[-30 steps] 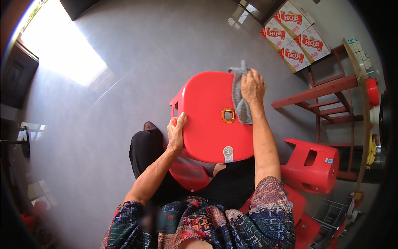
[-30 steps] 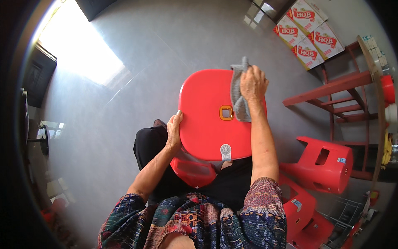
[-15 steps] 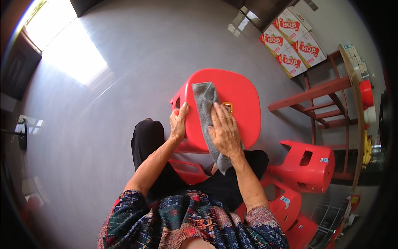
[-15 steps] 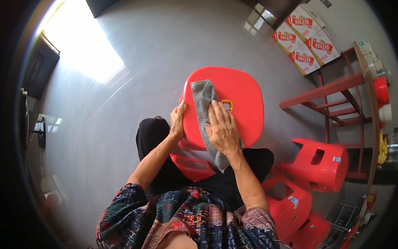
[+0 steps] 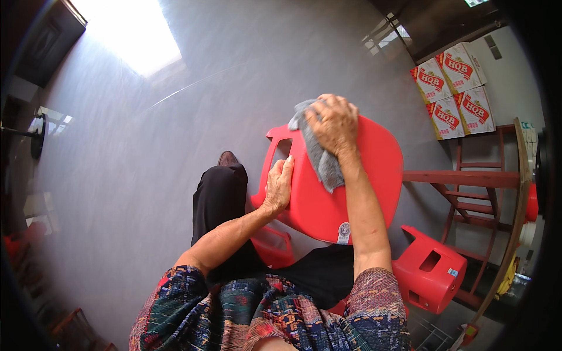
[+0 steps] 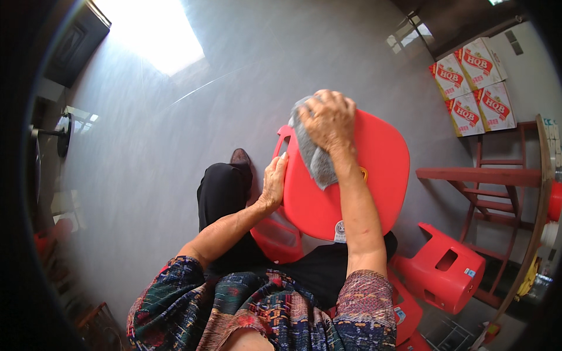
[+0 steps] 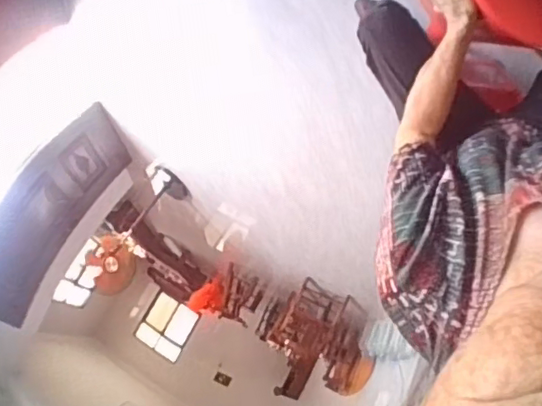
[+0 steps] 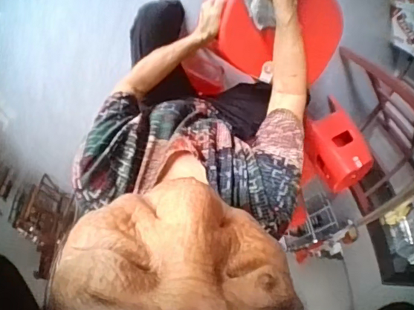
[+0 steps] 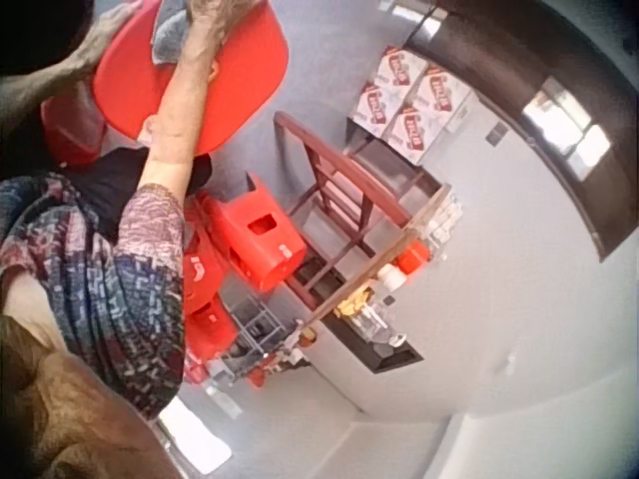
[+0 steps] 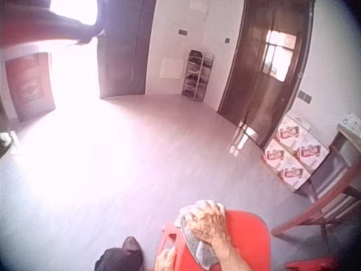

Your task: The person wipes a red plastic basin and places it on a table. They then sit on the floor and wipe several red plastic stools with a gray cloth, cleaning the top, sides, and legs of each stool individually.

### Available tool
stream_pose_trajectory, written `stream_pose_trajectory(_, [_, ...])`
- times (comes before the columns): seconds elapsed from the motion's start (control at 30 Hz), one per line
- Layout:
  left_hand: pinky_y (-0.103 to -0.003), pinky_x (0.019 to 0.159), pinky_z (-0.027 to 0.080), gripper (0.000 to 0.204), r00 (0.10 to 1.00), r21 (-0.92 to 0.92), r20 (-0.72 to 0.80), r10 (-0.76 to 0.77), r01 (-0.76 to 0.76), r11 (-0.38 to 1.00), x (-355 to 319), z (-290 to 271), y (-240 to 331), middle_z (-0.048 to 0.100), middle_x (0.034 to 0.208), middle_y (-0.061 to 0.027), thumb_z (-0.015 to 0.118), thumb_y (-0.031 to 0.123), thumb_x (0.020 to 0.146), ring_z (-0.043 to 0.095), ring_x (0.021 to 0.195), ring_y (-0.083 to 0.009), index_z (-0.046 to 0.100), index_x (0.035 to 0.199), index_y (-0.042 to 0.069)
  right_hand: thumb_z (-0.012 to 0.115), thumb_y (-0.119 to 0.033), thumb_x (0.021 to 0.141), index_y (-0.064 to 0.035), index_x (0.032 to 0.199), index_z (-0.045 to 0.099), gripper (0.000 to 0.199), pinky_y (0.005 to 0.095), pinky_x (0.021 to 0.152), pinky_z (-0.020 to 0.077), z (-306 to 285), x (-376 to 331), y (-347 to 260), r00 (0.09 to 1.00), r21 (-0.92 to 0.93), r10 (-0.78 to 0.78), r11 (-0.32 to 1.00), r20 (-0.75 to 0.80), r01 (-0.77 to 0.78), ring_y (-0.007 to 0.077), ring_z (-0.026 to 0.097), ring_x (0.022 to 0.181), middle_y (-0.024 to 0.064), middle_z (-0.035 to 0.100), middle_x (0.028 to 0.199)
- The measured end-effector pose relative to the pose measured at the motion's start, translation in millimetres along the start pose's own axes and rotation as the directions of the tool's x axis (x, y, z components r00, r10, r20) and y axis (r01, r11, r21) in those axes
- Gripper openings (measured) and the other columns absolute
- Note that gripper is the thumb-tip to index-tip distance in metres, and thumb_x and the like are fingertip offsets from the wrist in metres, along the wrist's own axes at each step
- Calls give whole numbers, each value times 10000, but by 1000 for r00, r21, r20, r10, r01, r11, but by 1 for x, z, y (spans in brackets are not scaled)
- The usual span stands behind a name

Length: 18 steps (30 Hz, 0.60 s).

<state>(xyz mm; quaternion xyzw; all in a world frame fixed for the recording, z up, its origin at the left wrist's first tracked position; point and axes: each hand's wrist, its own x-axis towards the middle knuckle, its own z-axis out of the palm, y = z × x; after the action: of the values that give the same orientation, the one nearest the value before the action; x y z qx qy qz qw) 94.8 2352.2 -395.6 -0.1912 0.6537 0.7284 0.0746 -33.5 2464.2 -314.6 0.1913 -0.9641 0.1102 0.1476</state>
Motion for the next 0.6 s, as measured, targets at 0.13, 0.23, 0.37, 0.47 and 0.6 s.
stream_pose_trajectory(0.13, [-306,620,377,429,999,-9,-45,-2,1,1000,-4,0,6,404,653,-28,445,393,948,391,655,-110,463,727,27,426,-429,879,-149,988,681,394,451,946,354,-4,20,65,918,-212,386,908,93,-361,249,538,1070,55,608,1112])
stream_pose_trajectory(0.23, [-295,609,373,426,999,-69,-42,-3,1,998,-1,1,5,399,655,-20,466,384,943,387,653,-101,458,722,20,402,-446,884,-153,1006,677,420,461,933,367,-9,12,101,828,-257,560,806,40,-533,260,544,1058,52,609,1112])
stream_pose_trajectory(0.37, [-278,597,374,423,999,-119,-53,-7,1,993,-2,2,14,408,659,6,480,376,941,382,648,-88,457,712,22,434,-411,889,-156,1055,661,379,457,923,383,-13,-5,93,879,-240,474,860,53,-450,267,543,1056,57,599,1133])
stream_pose_trajectory(0.47, [-263,610,385,400,997,-173,-35,-62,55,983,-1,6,13,439,666,14,487,367,942,405,659,-77,500,738,23,506,-340,870,-120,1162,597,376,449,939,384,-6,-30,52,984,-201,137,967,-118,-158,281,503,1110,91,541,1213])
stream_pose_trajectory(0.6, [-254,660,417,399,998,-310,-19,-53,44,950,9,5,-4,556,775,6,476,378,950,470,723,-80,591,879,3,557,-273,858,-61,1288,497,482,444,1015,332,-26,-76,-25,997,-87,-21,996,-70,15,317,393,1236,157,425,1326])
